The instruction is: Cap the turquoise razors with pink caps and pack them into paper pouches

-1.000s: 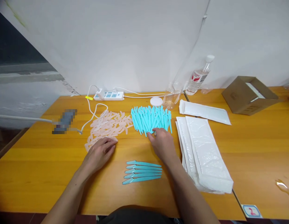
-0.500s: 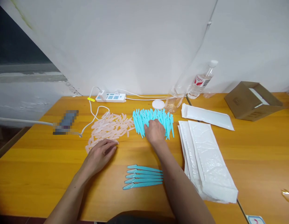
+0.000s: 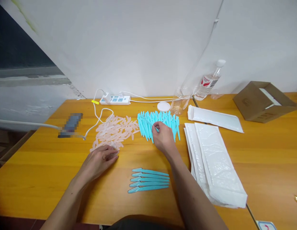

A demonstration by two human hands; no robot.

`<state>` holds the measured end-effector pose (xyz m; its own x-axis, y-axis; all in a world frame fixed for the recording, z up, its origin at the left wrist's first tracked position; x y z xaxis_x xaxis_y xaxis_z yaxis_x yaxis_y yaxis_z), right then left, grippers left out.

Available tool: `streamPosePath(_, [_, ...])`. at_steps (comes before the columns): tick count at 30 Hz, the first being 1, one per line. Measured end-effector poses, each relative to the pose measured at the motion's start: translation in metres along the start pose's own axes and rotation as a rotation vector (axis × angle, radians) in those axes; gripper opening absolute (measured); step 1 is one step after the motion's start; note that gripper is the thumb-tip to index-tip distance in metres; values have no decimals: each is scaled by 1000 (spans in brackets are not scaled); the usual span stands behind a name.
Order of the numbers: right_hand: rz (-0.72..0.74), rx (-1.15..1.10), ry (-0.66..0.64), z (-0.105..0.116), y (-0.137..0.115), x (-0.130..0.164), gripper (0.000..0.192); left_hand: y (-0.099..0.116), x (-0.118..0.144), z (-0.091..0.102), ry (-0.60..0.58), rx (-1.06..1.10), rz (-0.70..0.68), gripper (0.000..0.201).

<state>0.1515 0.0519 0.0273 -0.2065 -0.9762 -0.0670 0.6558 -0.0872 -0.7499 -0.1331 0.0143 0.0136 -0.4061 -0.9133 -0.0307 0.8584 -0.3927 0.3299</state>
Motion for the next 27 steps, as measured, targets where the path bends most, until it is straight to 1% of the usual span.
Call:
streamPosePath(3, [51, -266, -133, -8, -1, 31, 20, 5, 2, -3, -19, -68, 2, 19])
streamPosePath(6, [36, -387, -288, -20, 6, 65, 23, 10, -1, -5, 0, -128, -4, 20])
streamPosePath(8, [15, -409, -350, -25, 14, 82, 26, 16, -4, -5, 22, -70, -31, 22])
streamPosePath(10, [2, -409, -377, -26, 22, 92, 27, 23, -8, -6, 25, 94, -63, 24])
streamPosePath(12, [-5, -405, -383, -25, 29, 97, 25, 26, -12, -7, 6, 330, -30, 20])
streamPosePath(14, [-8, -407, -378, -22, 33, 99, 23, 26, -16, -12, -8, 582, 78, 19])
streamPosePath(16, [-7, -413, -373, -19, 35, 101, 20, 26, -17, -17, 11, 776, 192, 26])
streamPosePath(17, [-8, -414, -373, -18, 36, 101, 19, 27, -17, -20, 29, 835, 233, 30])
streamPosePath(20, [-2, -406, -382, -15, 36, 104, 18, 31, -15, -26, 69, 911, 299, 36])
streamPosePath(23, [17, -384, -406, -11, 35, 108, 18, 36, -10, -31, 59, 973, 341, 38])
streamPosePath(25, [31, -379, -429, -10, 33, 109, 18, 36, -8, -32, 58, 990, 364, 39])
streamPosePath(27, [55, -368, -439, -8, 31, 108, 18, 35, -5, -29, 85, 972, 366, 37])
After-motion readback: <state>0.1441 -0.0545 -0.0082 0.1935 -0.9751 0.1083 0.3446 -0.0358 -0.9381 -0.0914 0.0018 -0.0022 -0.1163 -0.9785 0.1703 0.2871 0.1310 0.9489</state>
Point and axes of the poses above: each hand's wrist, its own x-axis away from the middle knuckle, its own z-axis out of the back of the hand, y = z × x, the point moved 7 cm from there along -x, towards the middle knuckle, and after that the axes turned 3 degrees about z, right-handed, at the moved point
